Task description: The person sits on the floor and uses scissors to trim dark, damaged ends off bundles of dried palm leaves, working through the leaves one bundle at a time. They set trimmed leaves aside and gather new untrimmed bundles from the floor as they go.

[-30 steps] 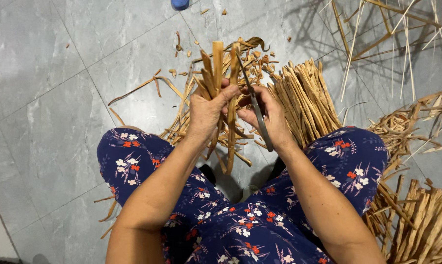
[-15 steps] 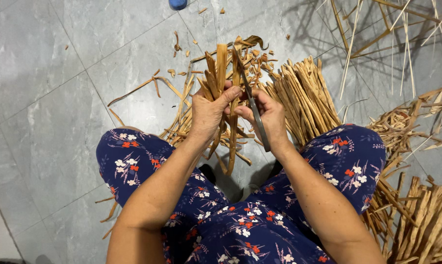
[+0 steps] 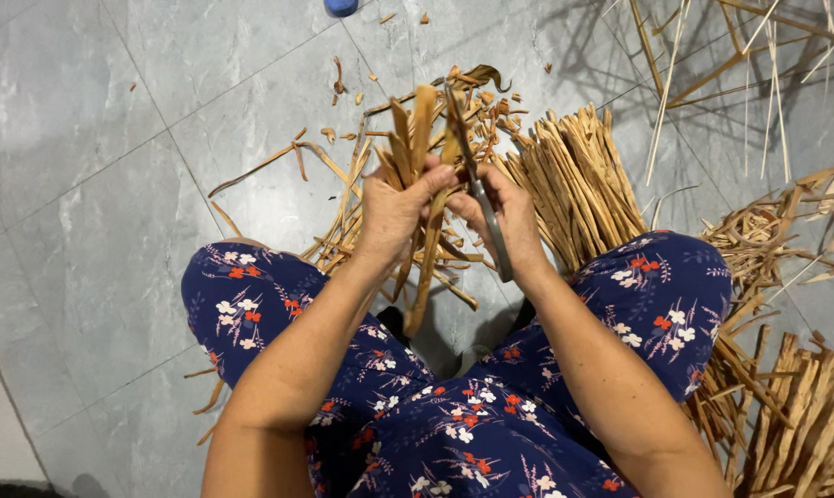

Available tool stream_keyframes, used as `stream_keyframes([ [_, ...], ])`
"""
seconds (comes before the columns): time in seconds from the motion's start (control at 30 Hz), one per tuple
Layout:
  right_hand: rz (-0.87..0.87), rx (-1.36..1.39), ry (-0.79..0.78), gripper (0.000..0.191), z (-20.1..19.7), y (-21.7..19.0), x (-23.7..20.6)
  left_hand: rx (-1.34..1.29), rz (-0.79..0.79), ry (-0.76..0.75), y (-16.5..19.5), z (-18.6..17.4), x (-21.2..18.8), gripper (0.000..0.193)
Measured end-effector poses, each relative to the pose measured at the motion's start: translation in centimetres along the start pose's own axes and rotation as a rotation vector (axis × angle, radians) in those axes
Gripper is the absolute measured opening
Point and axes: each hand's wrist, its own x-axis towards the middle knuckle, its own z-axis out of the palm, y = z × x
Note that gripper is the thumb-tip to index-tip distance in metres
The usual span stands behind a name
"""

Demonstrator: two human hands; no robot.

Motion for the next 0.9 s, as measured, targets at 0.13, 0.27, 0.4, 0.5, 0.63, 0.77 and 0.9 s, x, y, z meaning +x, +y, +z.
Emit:
stream_keyframes([
  [0.13,0.02,-0.102,0.019,0.033,-0.5,0.0,0.2,0.0,0.014,-0.004,-0.6,0.1,-0.3,0.022],
  [0.27,0.138,0.015,0.057,0.03,-0.4,-0.5,0.0,0.042,0.008,0.001,-0.3,-0.1,-0.3,0.021],
  [0.4,0.157,-0.03,0.108,0.025,-0.9,-1.2,0.4,0.083,0.019,-0.007,0.2,-0.4,-0.2,0.022],
  [0.5,0.118,0.058,0.114,0.025,-1.5,-1.3,0.4,0.204,0.026,0.039,0.4,-1.6,0.4,0.029],
  [0.63,0.074,0.234,0.102,0.028,-2.4,-0.8,0.3,0.321,0.302,0.114,3.2,-7.7,3.2,0.045],
  [0.77,0.005,0.184,0.178,0.033,-4.5,-0.5,-0.5,0.818,0.824,0.397,11.8,-18.9,3.1,0.039],
  [0.9,0.001,0.291,0.237,0.041,-6.0,-0.7,-0.4,1.406,0.554,0.492,16.6,-24.8,1.0,0.035],
])
